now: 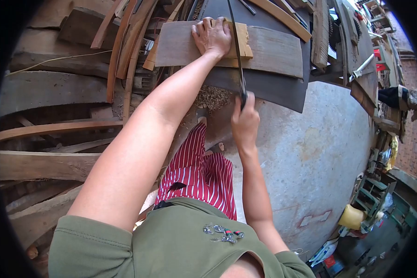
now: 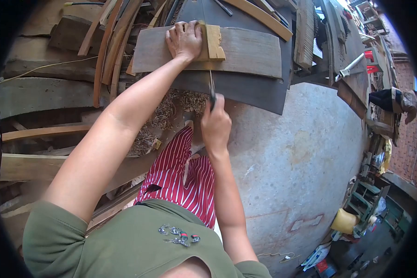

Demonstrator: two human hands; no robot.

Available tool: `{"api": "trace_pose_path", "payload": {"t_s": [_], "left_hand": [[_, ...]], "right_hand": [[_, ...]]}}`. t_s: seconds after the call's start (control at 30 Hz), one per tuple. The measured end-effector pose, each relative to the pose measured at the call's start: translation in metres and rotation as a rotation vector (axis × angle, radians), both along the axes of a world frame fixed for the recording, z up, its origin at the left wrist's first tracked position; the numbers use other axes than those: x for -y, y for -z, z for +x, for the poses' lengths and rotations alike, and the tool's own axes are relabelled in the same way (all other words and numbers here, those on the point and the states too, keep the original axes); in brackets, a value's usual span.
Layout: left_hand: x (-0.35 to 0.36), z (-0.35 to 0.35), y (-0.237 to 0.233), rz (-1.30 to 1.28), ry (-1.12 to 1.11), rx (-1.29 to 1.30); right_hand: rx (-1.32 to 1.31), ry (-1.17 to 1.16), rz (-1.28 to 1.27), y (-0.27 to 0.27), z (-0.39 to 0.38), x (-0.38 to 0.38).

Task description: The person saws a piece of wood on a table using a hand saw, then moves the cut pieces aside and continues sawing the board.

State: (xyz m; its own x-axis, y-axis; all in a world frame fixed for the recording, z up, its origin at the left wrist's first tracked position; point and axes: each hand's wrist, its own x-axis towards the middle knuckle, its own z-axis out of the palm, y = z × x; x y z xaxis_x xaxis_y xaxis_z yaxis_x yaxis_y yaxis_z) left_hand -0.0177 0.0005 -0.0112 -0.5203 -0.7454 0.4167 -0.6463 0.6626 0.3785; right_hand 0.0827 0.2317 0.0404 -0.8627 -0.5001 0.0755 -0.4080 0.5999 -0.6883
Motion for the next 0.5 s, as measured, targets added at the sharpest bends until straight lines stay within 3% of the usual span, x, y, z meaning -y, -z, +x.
{"api": "trace_pose_path", "payload": {"t_s": [0.2, 0.37, 0.5], "left_hand": [[-0.003, 0.006, -0.008, 0.048, -0.011, 0.021], [-0.002, 0.006, -0.008, 0.019, -0.025, 0.028], [-0.002, 0.004, -0.006, 0.023, -0.014, 0.018]], "right_hand": [[0.127, -0.005, -0.045, -0.018, 0.047, -0.059], [-0.019, -0.064, -0.084, 0.003, -0.017, 0.012], [0.035, -0.002, -0.002, 0.001, -0.03, 0.033]]}}
